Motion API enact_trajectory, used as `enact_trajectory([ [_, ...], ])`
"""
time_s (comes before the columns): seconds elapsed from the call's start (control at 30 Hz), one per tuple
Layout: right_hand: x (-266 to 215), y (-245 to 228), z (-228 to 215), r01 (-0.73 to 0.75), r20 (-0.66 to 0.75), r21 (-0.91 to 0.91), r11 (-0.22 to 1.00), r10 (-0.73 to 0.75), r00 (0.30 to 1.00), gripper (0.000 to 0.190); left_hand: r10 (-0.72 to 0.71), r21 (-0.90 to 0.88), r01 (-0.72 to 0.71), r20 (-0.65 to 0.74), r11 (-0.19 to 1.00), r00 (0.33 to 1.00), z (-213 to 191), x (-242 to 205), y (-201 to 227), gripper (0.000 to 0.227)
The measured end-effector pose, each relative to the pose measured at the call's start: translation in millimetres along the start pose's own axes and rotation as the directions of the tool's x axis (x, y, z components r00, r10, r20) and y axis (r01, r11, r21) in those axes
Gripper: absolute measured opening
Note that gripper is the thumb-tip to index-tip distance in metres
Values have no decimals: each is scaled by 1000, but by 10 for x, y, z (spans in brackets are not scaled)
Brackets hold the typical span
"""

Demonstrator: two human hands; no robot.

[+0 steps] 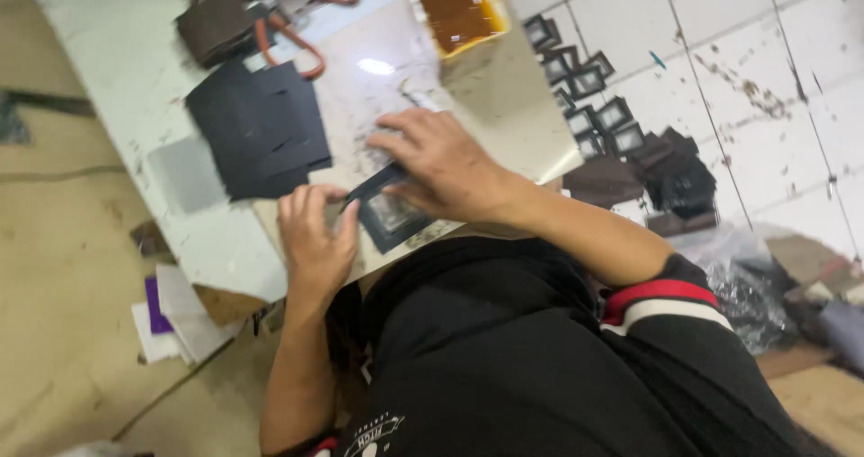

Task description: Assembling small leather frames by applying glue and attaching plastic film inserts

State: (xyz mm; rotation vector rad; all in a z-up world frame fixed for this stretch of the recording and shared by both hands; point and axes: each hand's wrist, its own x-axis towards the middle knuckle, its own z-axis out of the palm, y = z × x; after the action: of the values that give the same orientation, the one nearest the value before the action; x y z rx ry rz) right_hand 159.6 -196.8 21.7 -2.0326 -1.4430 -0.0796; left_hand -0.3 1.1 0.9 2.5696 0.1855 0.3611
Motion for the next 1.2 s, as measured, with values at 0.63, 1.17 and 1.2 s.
enact_trajectory([
  [0.63,-231,-40,-428,140,154,-63,988,-129,980,12,399,-25,-398,26,917,917,-594,273,1191,11],
  [1.17,-2205,1237,-1350,-81,-380,916,393,914,140,11,330,-409,-260,108,874,938,584,677,1204,26],
  [1.2,-2315,1320,-1303,-26,-350,936,351,936,21,14,306,-409,-241,102,880,947,668,700,1227,22],
])
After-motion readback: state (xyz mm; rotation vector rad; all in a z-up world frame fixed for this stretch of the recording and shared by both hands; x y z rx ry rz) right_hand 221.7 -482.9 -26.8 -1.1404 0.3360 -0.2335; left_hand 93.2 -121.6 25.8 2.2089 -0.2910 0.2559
